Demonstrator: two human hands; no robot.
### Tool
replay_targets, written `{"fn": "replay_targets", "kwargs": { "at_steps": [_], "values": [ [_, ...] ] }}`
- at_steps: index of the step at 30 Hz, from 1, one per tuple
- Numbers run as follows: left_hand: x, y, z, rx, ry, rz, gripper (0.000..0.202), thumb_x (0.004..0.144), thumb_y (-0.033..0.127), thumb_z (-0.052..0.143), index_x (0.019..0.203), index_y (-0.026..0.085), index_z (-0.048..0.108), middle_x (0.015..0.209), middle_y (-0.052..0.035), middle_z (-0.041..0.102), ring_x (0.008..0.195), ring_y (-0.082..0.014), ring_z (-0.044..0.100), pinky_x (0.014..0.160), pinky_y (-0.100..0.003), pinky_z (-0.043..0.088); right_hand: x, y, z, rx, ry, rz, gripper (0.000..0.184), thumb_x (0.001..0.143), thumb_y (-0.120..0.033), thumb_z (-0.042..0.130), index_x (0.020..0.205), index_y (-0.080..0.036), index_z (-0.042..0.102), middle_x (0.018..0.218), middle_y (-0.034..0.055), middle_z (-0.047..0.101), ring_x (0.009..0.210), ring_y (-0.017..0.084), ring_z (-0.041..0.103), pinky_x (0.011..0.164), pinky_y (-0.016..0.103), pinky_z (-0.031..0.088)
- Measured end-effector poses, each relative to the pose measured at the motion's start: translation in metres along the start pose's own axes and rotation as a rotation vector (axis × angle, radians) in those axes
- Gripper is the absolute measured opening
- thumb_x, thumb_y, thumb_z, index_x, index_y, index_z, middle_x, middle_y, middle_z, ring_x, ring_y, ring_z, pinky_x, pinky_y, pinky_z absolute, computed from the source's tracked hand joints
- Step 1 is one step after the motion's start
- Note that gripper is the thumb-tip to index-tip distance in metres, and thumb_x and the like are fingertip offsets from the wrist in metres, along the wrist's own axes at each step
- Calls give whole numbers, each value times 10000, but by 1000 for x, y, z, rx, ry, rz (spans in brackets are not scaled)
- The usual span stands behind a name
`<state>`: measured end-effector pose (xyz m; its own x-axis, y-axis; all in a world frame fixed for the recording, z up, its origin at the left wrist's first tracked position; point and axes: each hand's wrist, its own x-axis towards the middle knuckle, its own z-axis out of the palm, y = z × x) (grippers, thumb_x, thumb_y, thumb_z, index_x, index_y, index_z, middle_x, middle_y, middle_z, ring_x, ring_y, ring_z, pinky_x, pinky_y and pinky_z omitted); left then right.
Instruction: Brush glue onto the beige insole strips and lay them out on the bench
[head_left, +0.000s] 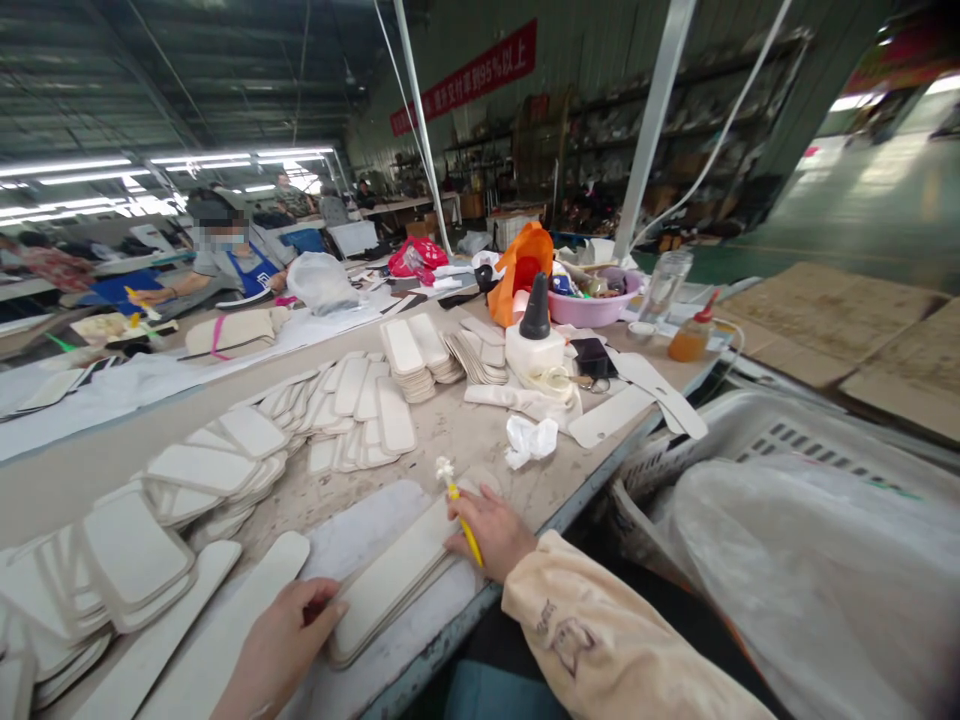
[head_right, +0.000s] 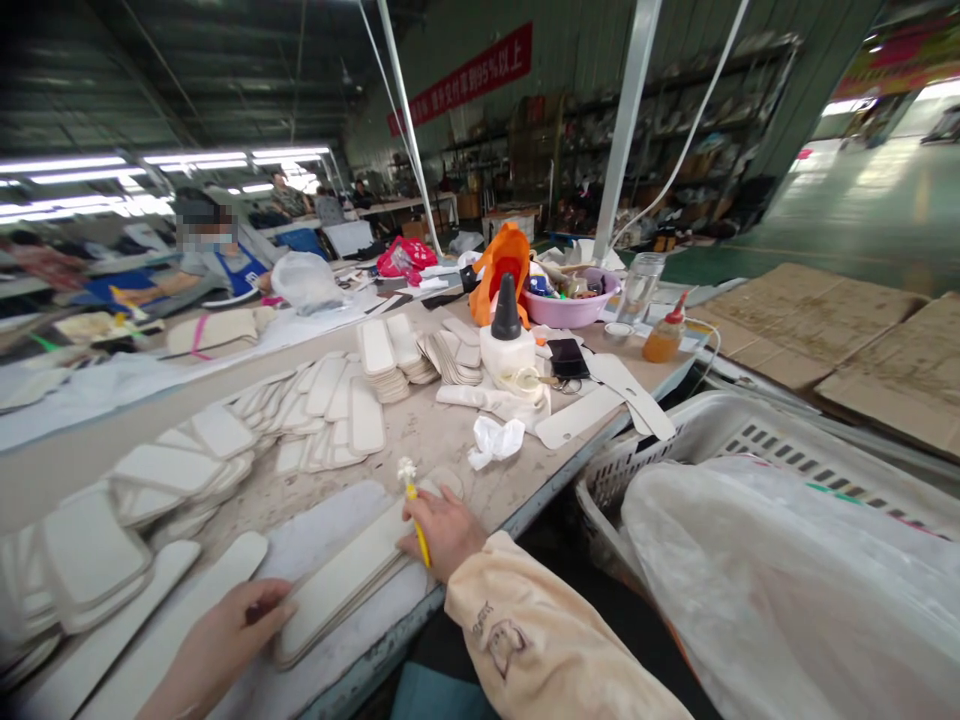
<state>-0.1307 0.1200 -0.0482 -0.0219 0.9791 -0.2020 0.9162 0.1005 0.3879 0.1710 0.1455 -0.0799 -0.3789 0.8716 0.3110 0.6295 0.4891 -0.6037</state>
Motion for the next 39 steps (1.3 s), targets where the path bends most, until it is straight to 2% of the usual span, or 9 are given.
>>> {"fn": "replay_targets", "kwargs": {
  "at_steps": [3,7,13,17,20,26,31,35,39],
  "values": [
    [0,1,-1,36,-6,11,266,725,422,499,819,213,633,790,-17,654,761,-214,615,714,-325,458,-1,11,-11,-32,132,97,214,827,-260,597,1012,-226,496,1111,74,607,1091,219,546,1048,463,302],
    [-4,1,-3,44,-19,6,227,742,407,486,791,211,589,740,-8,636,729,-210,609,675,-317,441,-2,17,-20,10,255,130,224,851,-258,549,1054,-218,464,1075,71,582,1051,214,545,919,360,429],
    [-11,3,-3,-132,52,11,225,709,405,523,848,230,546,699,37,599,696,-191,606,665,-303,453,0,11,-14,-7,218,191,220,838,-276,560,1032,-219,472,952,52,612,884,215,587,766,321,470],
    [-9,-3,1,-162,88,21,275,695,389,519,918,229,539,699,39,567,655,-182,590,643,-313,461,3,11,-8,-16,187,201,257,802,-229,587,1035,-218,478,906,47,609,860,216,573,775,330,464],
    [-4,0,-1,-100,74,42,343,720,397,494,997,205,557,819,-9,622,747,-201,610,703,-338,471,5,14,-6,14,183,198,327,753,-176,611,1044,-219,468,948,55,598,895,224,563,811,347,457],
    [19,58,-5,45,26,234,442,779,453,491,1068,137,600,1062,-124,628,990,-256,576,853,-371,433,5,18,-2,172,223,176,387,723,-122,599,1053,-231,429,1081,83,587,990,243,567,846,374,462],
    [47,109,12,-90,-36,260,487,744,403,550,1138,117,580,1119,-145,620,967,-253,584,804,-349,439,3,12,-3,314,283,96,318,744,-110,567,986,-245,411,1165,76,589,1059,225,566,877,367,456],
    [57,125,18,-251,-92,316,275,755,357,535,920,172,654,836,-43,666,761,-194,586,683,-290,424,3,4,-4,408,335,79,249,772,-152,577,940,-255,424,1093,36,628,940,187,622,806,315,487],
    [49,127,4,-407,-124,246,200,744,360,551,719,177,628,621,17,582,608,-154,517,578,-252,374,5,-2,-8,446,434,41,166,791,-186,595,860,-255,461,959,2,662,859,168,648,738,275,498]
  ]
}}
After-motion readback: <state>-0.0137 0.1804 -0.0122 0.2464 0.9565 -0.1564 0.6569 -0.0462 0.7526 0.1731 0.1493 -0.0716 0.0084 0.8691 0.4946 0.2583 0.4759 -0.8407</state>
